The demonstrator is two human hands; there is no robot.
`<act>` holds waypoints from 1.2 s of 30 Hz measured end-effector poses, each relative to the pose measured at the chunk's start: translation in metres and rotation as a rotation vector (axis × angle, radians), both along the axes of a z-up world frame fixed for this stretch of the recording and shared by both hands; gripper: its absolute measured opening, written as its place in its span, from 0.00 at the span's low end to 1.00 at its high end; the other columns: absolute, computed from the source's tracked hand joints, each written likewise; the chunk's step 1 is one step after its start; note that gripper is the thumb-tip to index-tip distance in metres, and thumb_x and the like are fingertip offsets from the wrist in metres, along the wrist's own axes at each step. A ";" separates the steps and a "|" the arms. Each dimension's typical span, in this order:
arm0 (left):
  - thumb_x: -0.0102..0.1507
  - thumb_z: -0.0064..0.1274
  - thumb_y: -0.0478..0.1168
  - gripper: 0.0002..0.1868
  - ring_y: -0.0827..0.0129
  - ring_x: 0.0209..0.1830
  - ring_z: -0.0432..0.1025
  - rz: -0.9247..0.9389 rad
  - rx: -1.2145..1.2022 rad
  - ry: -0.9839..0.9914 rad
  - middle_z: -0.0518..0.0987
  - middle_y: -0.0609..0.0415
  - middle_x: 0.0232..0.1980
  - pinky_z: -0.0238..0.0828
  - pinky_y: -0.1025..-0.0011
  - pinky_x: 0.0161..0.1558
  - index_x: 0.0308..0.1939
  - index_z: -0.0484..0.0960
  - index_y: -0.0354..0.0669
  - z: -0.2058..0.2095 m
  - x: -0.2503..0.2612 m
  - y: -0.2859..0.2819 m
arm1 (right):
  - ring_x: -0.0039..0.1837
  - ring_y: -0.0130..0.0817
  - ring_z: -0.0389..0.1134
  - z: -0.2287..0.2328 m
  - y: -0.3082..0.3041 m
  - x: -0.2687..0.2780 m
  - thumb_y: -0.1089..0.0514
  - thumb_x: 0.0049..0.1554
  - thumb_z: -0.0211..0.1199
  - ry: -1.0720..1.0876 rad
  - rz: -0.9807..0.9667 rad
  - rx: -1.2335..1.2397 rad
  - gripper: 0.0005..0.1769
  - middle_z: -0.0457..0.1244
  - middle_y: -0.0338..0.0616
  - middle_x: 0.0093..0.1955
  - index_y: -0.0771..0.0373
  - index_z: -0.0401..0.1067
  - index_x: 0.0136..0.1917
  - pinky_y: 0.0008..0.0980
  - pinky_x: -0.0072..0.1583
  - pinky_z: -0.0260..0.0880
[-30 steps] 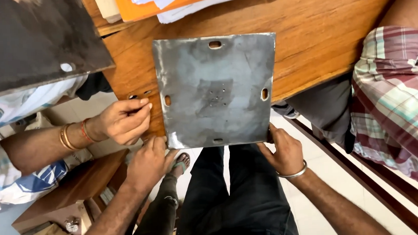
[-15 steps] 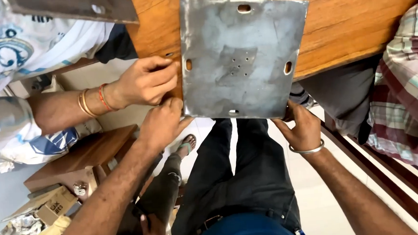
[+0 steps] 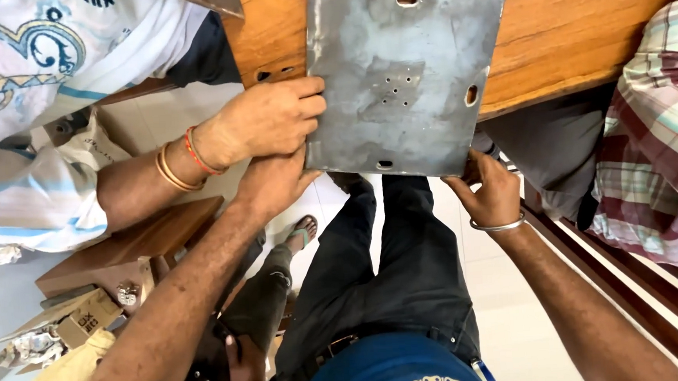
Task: Inspecting and discussing square metal plates with colleagues at a desk.
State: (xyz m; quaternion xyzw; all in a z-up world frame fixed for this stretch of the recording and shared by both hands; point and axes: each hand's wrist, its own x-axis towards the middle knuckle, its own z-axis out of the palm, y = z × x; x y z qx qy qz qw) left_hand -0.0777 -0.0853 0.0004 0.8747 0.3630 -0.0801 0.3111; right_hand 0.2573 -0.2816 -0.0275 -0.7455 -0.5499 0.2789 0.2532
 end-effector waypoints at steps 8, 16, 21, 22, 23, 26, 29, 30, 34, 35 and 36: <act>0.60 0.60 0.54 0.36 0.43 0.52 0.75 0.100 -0.115 0.114 0.78 0.36 0.55 0.74 0.51 0.49 0.65 0.71 0.36 0.027 0.009 0.004 | 0.45 0.41 0.73 0.018 0.011 -0.006 0.52 0.51 0.76 0.067 -0.060 0.051 0.34 0.69 0.53 0.45 0.72 0.69 0.63 0.36 0.47 0.73; 0.62 0.60 0.58 0.26 0.44 0.39 0.78 0.574 0.055 -0.019 0.83 0.39 0.39 0.73 0.52 0.40 0.44 0.81 0.34 0.037 0.023 -0.078 | 0.51 0.52 0.73 0.016 0.066 0.039 0.51 0.59 0.68 -0.145 -0.391 -0.003 0.15 0.71 0.55 0.49 0.62 0.80 0.53 0.45 0.53 0.72; 0.65 0.55 0.52 0.21 0.55 0.34 0.81 0.911 -0.432 -0.290 0.85 0.43 0.37 0.77 0.60 0.38 0.44 0.84 0.34 -0.010 0.061 -0.133 | 0.52 0.58 0.72 0.019 0.122 0.037 0.42 0.56 0.67 -0.216 -0.380 -0.249 0.19 0.71 0.58 0.48 0.59 0.81 0.49 0.52 0.55 0.72; 0.66 0.54 0.50 0.21 0.55 0.36 0.81 1.032 -0.667 -0.359 0.85 0.42 0.41 0.79 0.61 0.38 0.49 0.81 0.33 -0.030 0.070 -0.140 | 0.52 0.59 0.71 0.024 0.128 0.035 0.40 0.54 0.67 -0.228 -0.377 -0.346 0.21 0.70 0.58 0.48 0.59 0.81 0.47 0.54 0.54 0.71; 0.66 0.53 0.49 0.22 0.54 0.37 0.81 1.152 -0.910 -0.425 0.84 0.40 0.45 0.80 0.62 0.38 0.53 0.79 0.32 -0.049 0.077 -0.149 | 0.52 0.60 0.71 0.030 0.133 0.031 0.39 0.51 0.68 -0.240 -0.369 -0.448 0.22 0.70 0.59 0.47 0.60 0.80 0.46 0.55 0.53 0.71; 0.67 0.52 0.47 0.24 0.53 0.46 0.80 1.323 -1.175 -0.646 0.80 0.38 0.56 0.82 0.63 0.45 0.61 0.72 0.32 -0.065 0.098 -0.150 | 0.52 0.61 0.71 0.024 0.135 0.029 0.42 0.51 0.67 -0.277 -0.354 -0.430 0.19 0.70 0.59 0.47 0.59 0.81 0.45 0.55 0.52 0.72; 0.67 0.52 0.46 0.27 0.50 0.52 0.79 1.468 -1.220 -0.755 0.77 0.35 0.61 0.83 0.61 0.49 0.64 0.69 0.31 -0.088 0.114 -0.141 | 0.51 0.61 0.72 0.007 0.136 0.034 0.43 0.52 0.66 -0.342 -0.281 -0.431 0.20 0.70 0.60 0.47 0.62 0.80 0.45 0.55 0.52 0.72; 0.67 0.52 0.46 0.27 0.50 0.52 0.79 1.485 -1.206 -0.772 0.77 0.35 0.61 0.83 0.61 0.49 0.64 0.69 0.31 -0.098 0.117 -0.141 | 0.51 0.61 0.72 0.007 0.138 0.033 0.43 0.52 0.66 -0.341 -0.259 -0.421 0.20 0.70 0.60 0.47 0.62 0.80 0.45 0.55 0.52 0.72; 0.66 0.54 0.44 0.26 0.46 0.49 0.80 1.678 -1.154 -0.820 0.78 0.30 0.58 0.84 0.57 0.47 0.60 0.71 0.25 -0.113 0.136 -0.136 | 0.49 0.60 0.73 0.005 0.141 0.036 0.45 0.51 0.66 -0.375 -0.224 -0.397 0.18 0.71 0.59 0.46 0.62 0.80 0.43 0.56 0.51 0.73; 0.66 0.54 0.44 0.25 0.46 0.47 0.81 1.727 -1.133 -0.807 0.79 0.30 0.55 0.85 0.57 0.45 0.58 0.71 0.23 -0.110 0.138 -0.139 | 0.49 0.60 0.73 0.004 0.136 0.035 0.45 0.50 0.66 -0.371 -0.222 -0.402 0.18 0.71 0.59 0.45 0.62 0.80 0.43 0.56 0.50 0.73; 0.66 0.54 0.44 0.25 0.46 0.47 0.81 1.740 -1.128 -0.798 0.79 0.30 0.55 0.85 0.57 0.45 0.58 0.71 0.23 -0.102 0.141 -0.142 | 0.49 0.60 0.73 0.004 0.135 0.034 0.45 0.50 0.66 -0.364 -0.214 -0.410 0.18 0.71 0.59 0.45 0.62 0.80 0.43 0.56 0.50 0.73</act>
